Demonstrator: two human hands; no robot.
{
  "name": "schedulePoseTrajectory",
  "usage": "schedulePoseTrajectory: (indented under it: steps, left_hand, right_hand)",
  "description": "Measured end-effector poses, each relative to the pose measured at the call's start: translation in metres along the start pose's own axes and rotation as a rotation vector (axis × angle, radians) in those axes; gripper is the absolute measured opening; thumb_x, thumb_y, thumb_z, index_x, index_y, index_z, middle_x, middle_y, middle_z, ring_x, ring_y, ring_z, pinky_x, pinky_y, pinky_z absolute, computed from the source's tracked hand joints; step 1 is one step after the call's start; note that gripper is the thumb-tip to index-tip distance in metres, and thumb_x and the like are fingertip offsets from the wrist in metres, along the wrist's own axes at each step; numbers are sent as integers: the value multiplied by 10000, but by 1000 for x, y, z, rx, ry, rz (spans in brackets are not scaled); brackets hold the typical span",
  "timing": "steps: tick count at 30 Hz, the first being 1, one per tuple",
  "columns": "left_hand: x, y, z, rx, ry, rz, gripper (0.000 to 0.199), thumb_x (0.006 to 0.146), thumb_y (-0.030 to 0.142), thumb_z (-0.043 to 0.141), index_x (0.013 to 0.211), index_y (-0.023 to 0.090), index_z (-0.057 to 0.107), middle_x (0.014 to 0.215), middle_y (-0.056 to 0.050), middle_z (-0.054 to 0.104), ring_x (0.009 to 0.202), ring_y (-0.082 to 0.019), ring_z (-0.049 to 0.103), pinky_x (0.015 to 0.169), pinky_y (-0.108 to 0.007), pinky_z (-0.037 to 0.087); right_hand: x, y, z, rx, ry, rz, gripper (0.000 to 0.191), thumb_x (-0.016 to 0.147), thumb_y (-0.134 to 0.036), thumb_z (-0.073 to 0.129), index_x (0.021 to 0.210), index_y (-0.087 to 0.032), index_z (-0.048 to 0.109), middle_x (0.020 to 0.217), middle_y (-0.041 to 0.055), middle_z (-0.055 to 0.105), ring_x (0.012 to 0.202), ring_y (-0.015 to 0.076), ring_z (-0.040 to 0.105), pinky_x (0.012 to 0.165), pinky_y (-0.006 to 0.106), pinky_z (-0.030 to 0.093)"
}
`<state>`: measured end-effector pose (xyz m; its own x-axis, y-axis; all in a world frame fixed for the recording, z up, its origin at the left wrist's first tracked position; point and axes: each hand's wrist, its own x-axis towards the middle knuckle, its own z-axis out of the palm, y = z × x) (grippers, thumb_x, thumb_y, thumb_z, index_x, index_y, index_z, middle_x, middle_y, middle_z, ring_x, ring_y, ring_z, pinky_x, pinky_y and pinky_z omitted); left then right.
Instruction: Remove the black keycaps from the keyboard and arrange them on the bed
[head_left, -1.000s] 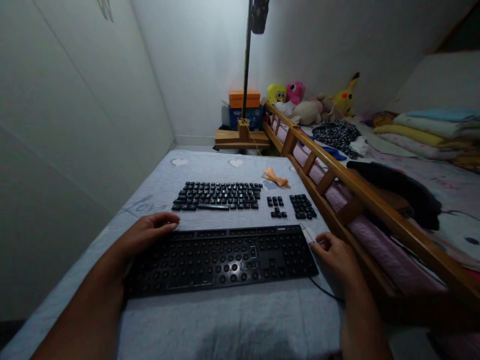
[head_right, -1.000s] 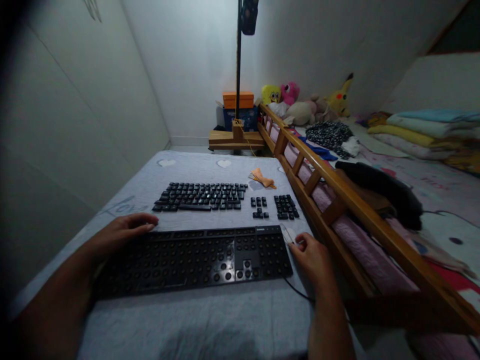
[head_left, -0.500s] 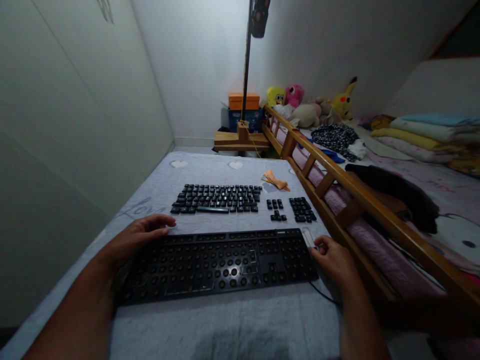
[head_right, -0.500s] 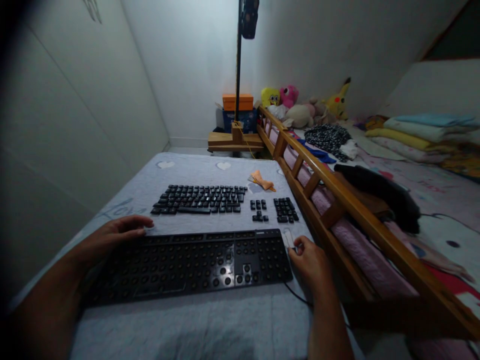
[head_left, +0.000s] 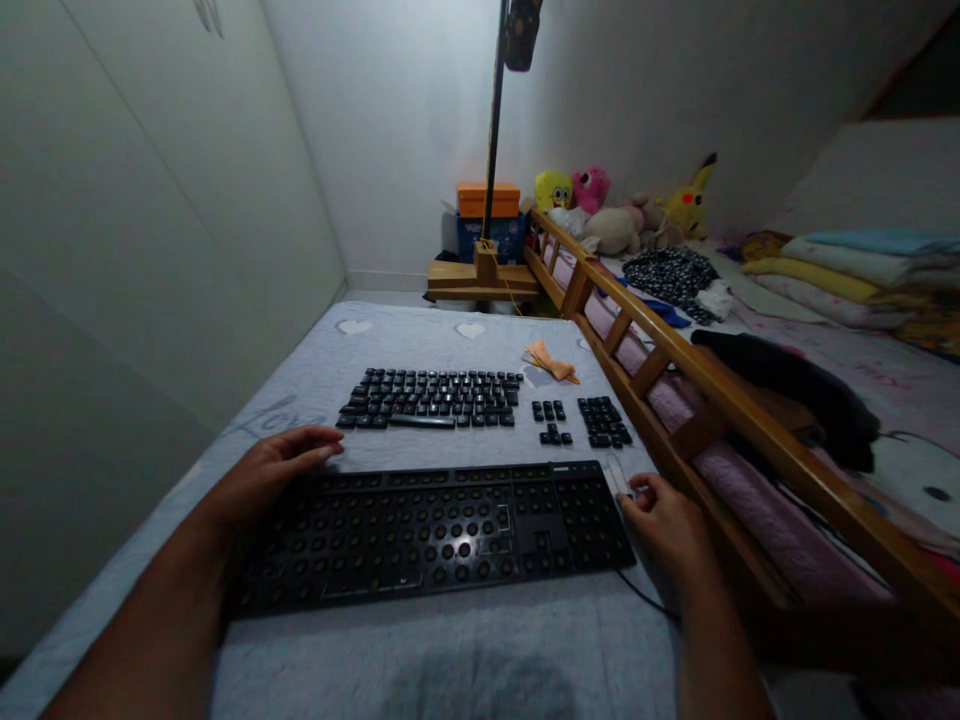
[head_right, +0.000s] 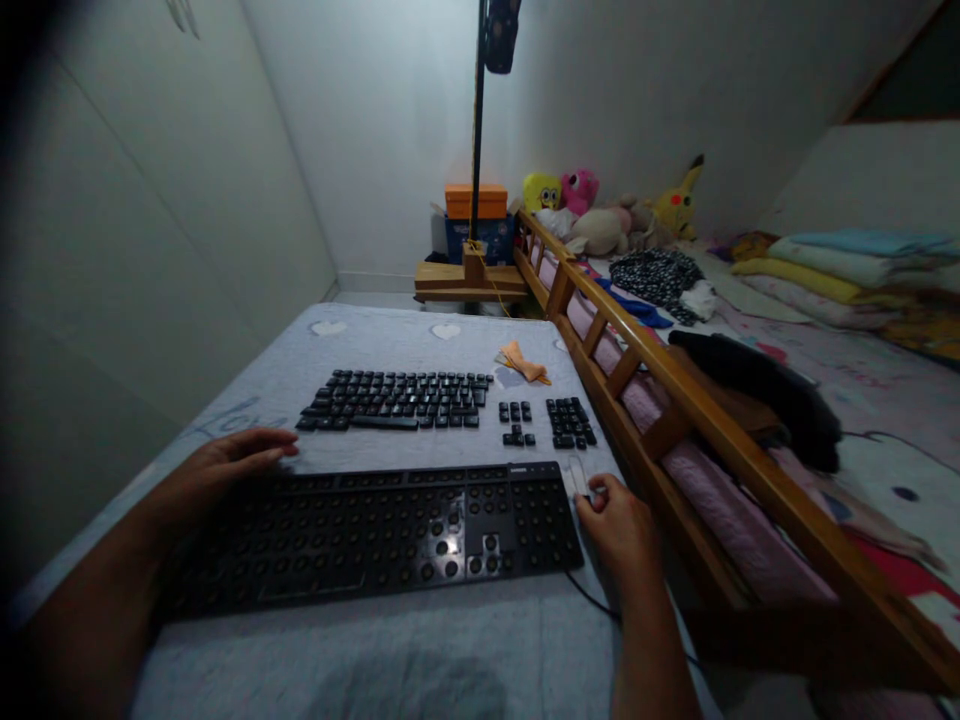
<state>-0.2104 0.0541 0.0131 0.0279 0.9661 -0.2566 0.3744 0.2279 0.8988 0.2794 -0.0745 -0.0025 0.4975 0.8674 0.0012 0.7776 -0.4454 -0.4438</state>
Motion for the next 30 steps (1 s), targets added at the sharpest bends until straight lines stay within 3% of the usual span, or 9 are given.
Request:
schedulePoseTrajectory:
  steps: [4, 8, 11, 14, 17, 22, 30]
  left_hand:
    - [0, 0, 1, -22, 14, 10, 510, 618, 564, 793, 972, 205, 720, 960, -29, 750, 871, -262, 682, 679, -292, 544]
    - [0, -1, 1, -32, 45, 7, 506, 620, 564, 792, 980, 216, 721, 926, -25, 755, 853, -252, 689, 671, -281, 544]
    - [2, -1, 1, -13, 69, 47, 513, 624, 584, 778, 967, 207, 724, 947, -45, 756, 890, -258, 696, 703, -287, 555]
    - [7, -5, 0, 16, 104, 75, 559, 600, 617, 768, 962, 193, 733, 928, -80, 759, 889, -288, 705, 709, -330, 576]
    - [12, -9, -2, 37, 108, 98, 552, 601, 619, 763, 959, 200, 739, 921, -83, 762, 914, -292, 702, 749, -346, 580]
    - [11, -10, -1, 33, 100, 105, 538, 626, 610, 753, 972, 198, 734, 924, -83, 760, 933, -298, 701, 803, -377, 578]
    - [7, -2, 3, 31, 123, 85, 519, 591, 602, 768, 925, 205, 743, 894, -65, 760, 840, -267, 710, 693, -319, 577]
  right_hand:
    - [0, 4, -2, 101, -4, 12, 328, 741, -483, 564, 867, -200, 671, 652, 23, 650, 620, 203, 627, 581, 287, 411]
    - [1, 0, -21, 217, 73, -46, 368, 761, -510, 539, 873, -190, 681, 806, 79, 713, 728, 232, 658, 656, 312, 464]
    - [13, -20, -43, 172, 65, -133, 326, 781, -482, 554, 877, -203, 691, 834, 75, 729, 711, 223, 655, 655, 309, 465]
    - [44, -49, -53, 64, 43, -292, 249, 811, -400, 560, 876, -206, 701, 862, 63, 734, 773, 207, 662, 698, 288, 459]
    - [89, -73, -43, -146, -12, -373, 172, 818, -267, 565, 855, -186, 713, 897, 66, 741, 800, 182, 655, 693, 255, 435]
    - [154, -88, -7, -210, -12, -361, 179, 798, -150, 581, 860, -158, 749, 934, 92, 760, 884, 188, 665, 759, 243, 431]
    - [196, -93, 21, -253, -10, -314, 192, 806, -201, 630, 897, -181, 797, 945, 106, 776, 925, 221, 685, 783, 261, 444]
